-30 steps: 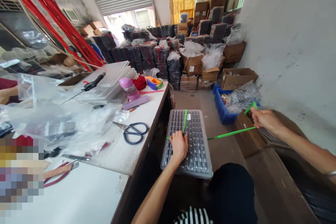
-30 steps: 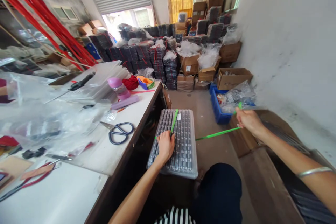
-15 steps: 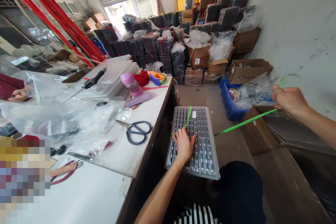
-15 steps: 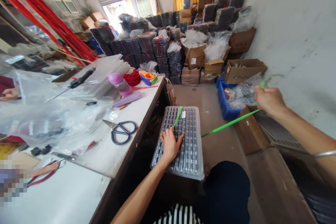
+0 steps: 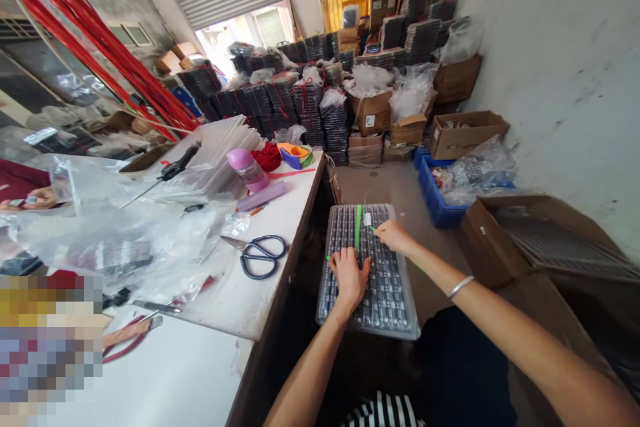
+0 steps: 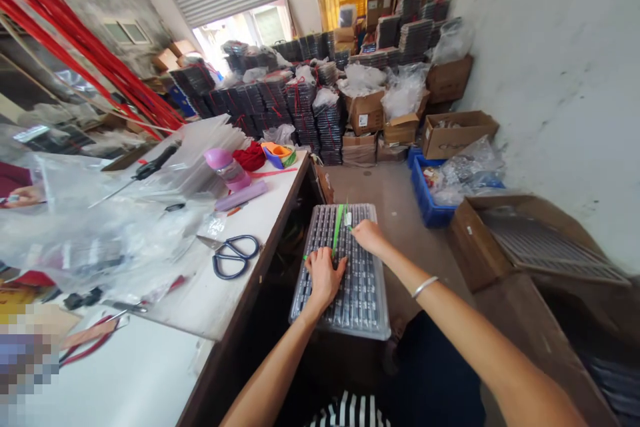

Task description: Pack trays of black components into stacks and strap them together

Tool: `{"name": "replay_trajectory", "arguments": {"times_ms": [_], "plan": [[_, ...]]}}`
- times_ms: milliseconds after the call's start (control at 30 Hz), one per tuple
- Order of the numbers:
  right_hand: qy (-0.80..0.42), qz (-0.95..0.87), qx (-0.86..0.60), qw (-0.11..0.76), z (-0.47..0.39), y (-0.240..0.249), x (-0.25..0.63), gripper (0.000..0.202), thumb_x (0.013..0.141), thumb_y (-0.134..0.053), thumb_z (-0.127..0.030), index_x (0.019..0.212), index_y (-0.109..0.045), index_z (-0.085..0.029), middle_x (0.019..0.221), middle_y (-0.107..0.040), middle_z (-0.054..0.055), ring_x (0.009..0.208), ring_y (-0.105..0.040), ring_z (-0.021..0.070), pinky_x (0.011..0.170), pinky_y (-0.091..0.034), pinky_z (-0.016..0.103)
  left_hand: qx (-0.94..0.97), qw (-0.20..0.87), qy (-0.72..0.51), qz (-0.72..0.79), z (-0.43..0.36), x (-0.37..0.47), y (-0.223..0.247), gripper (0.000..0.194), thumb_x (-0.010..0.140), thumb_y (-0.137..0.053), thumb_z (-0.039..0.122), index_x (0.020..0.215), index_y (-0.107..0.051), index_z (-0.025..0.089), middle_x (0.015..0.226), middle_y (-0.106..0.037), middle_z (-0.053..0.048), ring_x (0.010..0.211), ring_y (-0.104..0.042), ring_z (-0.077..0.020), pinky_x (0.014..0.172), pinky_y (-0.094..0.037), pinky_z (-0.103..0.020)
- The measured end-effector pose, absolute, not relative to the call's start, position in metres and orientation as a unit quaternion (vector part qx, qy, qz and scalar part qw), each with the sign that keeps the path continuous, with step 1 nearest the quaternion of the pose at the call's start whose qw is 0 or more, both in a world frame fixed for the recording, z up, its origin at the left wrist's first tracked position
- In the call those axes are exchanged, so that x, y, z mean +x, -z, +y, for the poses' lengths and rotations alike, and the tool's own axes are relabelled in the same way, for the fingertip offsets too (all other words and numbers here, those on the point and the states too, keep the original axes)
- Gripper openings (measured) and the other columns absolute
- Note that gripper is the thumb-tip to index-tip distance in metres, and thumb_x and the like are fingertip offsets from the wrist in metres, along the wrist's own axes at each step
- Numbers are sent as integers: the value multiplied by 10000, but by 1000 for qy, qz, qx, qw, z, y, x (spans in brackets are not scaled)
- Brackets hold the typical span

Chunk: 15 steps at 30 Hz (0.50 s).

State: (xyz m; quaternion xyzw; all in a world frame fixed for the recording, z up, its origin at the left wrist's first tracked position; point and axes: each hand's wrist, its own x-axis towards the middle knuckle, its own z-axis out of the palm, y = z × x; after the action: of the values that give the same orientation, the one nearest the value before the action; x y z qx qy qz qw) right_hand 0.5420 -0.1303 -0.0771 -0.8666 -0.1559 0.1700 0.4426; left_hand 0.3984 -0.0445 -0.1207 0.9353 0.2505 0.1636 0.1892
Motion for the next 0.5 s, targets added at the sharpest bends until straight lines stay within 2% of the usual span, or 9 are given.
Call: {"name": "replay_trajectory", "arguments": {"times_ms": [200,300,400,500], "plan": [[-254,-108,-828,488,-88,102,525,208,891,-572,-309,825,-600,-114,706,-597,-21,580,-555,74,567,-492,229,925,215,-183,253,-41,395,117,120,902,-481,300,882,-533,194,841,-597,-36,891,-518,-227,851,-347,-371],[-287,-95,-791,532,-79,99,520,204,897,-565,-303,850,-602,-109,726,-606,-15,586,-566,72,559,-502,222,920,227,-195,253,-40,395,117,219,946,-367,238,809,-533,197,818,-602,-34,844,-522,-205,821,-348,-351],[-288,-78,-770,563,-77,93,515,194,913,-541,-291,966,-590,-110,789,-616,-1,616,-584,78,567,-517,225,923,230,-199,237,-40,395,117,250,928,-371,179,733,-527,194,802,-606,-34,838,-518,-204,819,-339,-352],[-274,-74,-782,554,-77,88,512,227,926,-517,-294,1059,-568,-118,856,-624,17,661,-600,91,594,-530,242,928,227,-201,216,-41,396,118,232,888,-405,132,708,-540,191,791,-609,-34,851,-514,-208,835,-326,-361]]}}
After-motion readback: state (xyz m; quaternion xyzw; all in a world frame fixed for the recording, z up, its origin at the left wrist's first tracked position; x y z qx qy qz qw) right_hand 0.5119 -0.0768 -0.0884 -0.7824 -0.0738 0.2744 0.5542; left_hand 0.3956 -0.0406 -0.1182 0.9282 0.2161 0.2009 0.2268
